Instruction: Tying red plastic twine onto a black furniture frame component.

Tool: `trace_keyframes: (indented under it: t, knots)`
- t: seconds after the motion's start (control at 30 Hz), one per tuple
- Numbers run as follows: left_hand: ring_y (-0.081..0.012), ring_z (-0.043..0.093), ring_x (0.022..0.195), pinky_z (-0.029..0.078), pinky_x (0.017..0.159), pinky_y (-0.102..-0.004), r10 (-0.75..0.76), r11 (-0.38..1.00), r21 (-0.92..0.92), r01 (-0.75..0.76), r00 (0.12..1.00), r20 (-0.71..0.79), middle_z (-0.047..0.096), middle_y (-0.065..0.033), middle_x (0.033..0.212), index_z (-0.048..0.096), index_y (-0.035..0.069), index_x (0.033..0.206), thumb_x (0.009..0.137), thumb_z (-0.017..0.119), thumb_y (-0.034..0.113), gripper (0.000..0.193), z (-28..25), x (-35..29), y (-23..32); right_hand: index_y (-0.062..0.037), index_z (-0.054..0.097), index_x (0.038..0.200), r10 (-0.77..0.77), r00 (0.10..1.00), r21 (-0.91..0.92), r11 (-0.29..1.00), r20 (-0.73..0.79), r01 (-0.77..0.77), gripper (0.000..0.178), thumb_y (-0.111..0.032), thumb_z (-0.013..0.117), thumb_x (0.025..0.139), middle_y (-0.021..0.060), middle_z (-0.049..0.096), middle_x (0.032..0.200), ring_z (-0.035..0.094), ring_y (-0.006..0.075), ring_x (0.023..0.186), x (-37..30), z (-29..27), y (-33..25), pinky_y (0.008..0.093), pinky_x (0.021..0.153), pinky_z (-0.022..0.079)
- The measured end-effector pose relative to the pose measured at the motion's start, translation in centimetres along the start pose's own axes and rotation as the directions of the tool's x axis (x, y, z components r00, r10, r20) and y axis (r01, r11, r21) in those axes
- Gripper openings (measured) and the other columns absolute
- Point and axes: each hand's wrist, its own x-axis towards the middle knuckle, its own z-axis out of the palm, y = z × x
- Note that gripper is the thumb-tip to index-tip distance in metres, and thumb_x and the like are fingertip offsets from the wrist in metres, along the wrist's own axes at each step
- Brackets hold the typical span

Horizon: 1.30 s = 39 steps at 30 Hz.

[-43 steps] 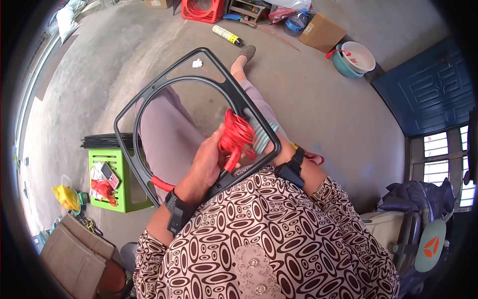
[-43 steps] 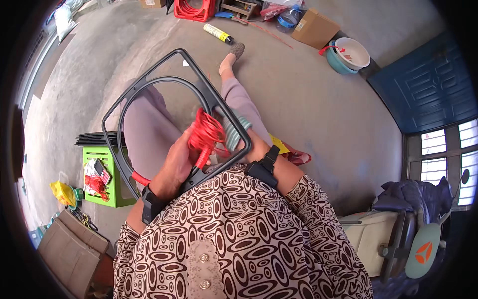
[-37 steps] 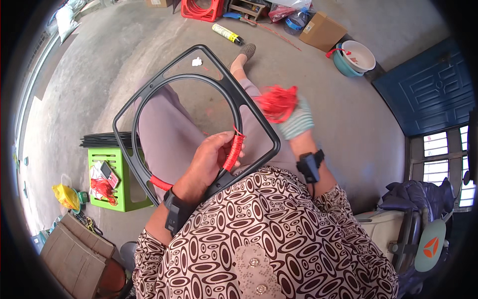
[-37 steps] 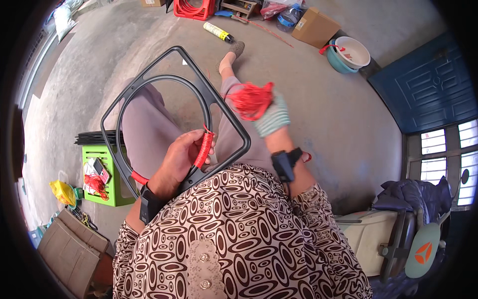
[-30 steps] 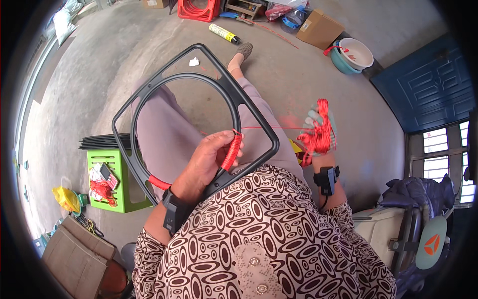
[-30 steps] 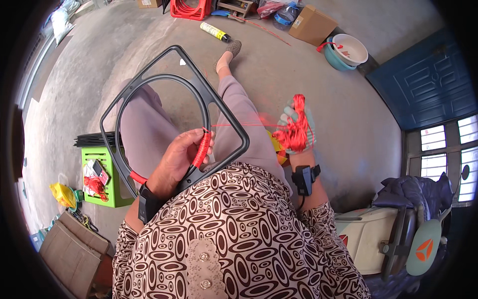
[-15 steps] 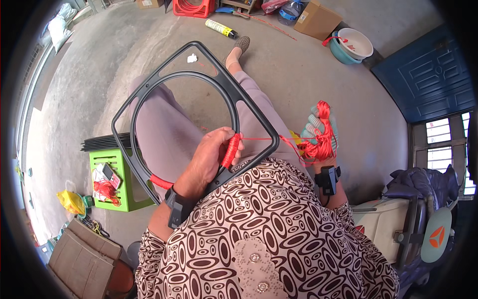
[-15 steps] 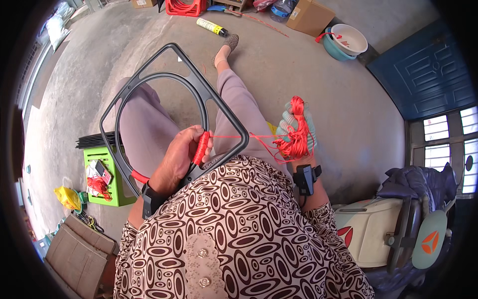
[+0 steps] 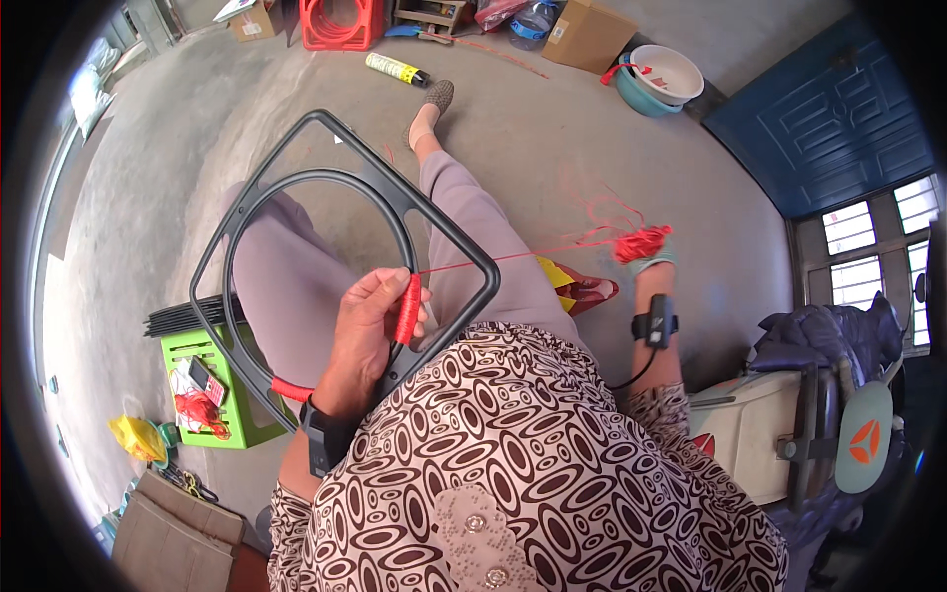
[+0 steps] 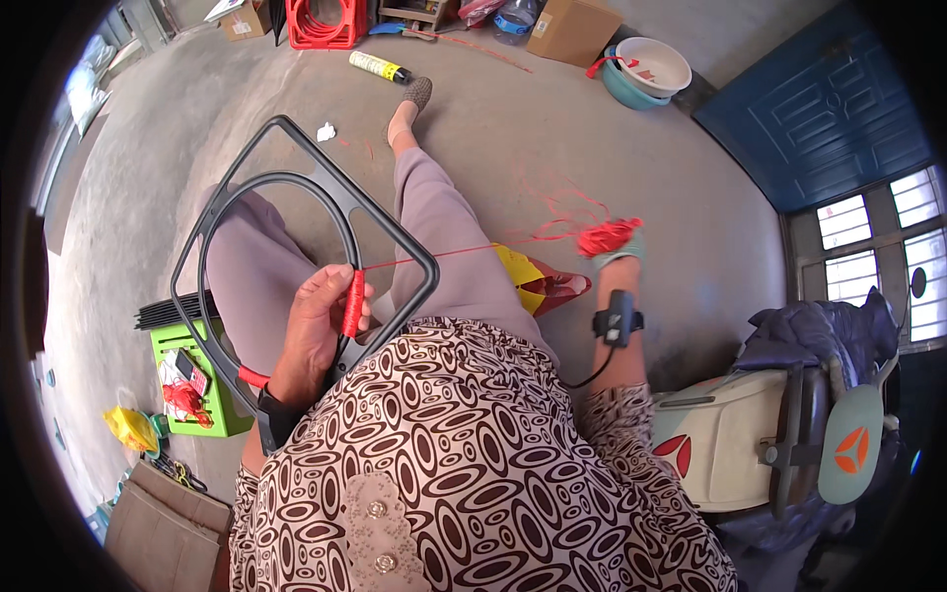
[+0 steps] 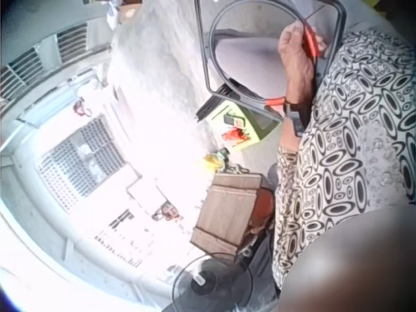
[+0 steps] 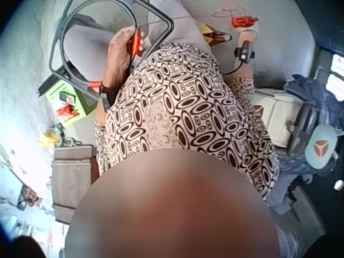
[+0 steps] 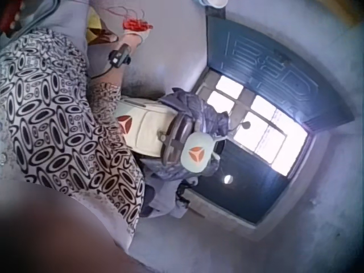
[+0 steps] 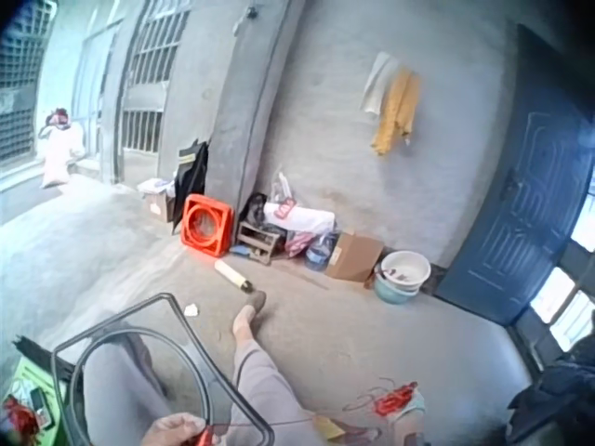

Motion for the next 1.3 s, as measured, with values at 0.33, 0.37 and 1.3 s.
trace_keyframes:
  t: [0.33,0.37,1.3]
  knots:
    - [-0.0155,0.062,0.055,0.052,0.048,-0.0250,-0.033,0.997,0.075,0.035,0.999,-0.034,0.065,-0.0126,0.075,0.058,0.001,0.087,0.089,0.059,0.017,0.016,0.9,-0.7,1.0,-0.0067,0.057,0.101,0.511,0.843,0.259,0.848,-0.168,-0.462,0.024,-0.026,0.058,0.087,0.0108,0.061,0.095,0.060,0.0293,0.085,-3.5,18.3,-5.7,0.0444,0.083,0.050]
    - [-0.0149,0.062,0.055,0.052,0.048,-0.0245,-0.029,0.995,0.093,0.032,0.999,-0.028,0.064,-0.0121,0.074,0.058,0.001,0.087,0.089,0.058,0.017,0.016,0.9,-0.8,1.2,-0.0051,0.056,0.105,0.557,0.830,0.160,0.822,-0.025,-0.547,0.025,-0.021,0.058,0.086,0.0118,0.061,0.097,0.060,0.0283,0.088,-4.4,21.6,-5.2,0.0427,0.084,0.050]
    - [-0.0197,0.063,0.071,0.053,0.063,-0.0316,-0.180,0.977,-0.096,0.190,0.978,0.103,0.064,-0.0129,0.087,0.055,-0.004,0.099,0.095,0.043,0.028,0.034,-0.2,-0.4,0.6,0.0015,0.054,0.110,0.455,0.069,-0.088,0.315,0.888,-0.945,0.040,-0.034,0.052,0.091,0.0107,0.063,0.102,0.063,0.0212,0.086,-4.1,35.7,7.3,0.0364,0.080,0.053]
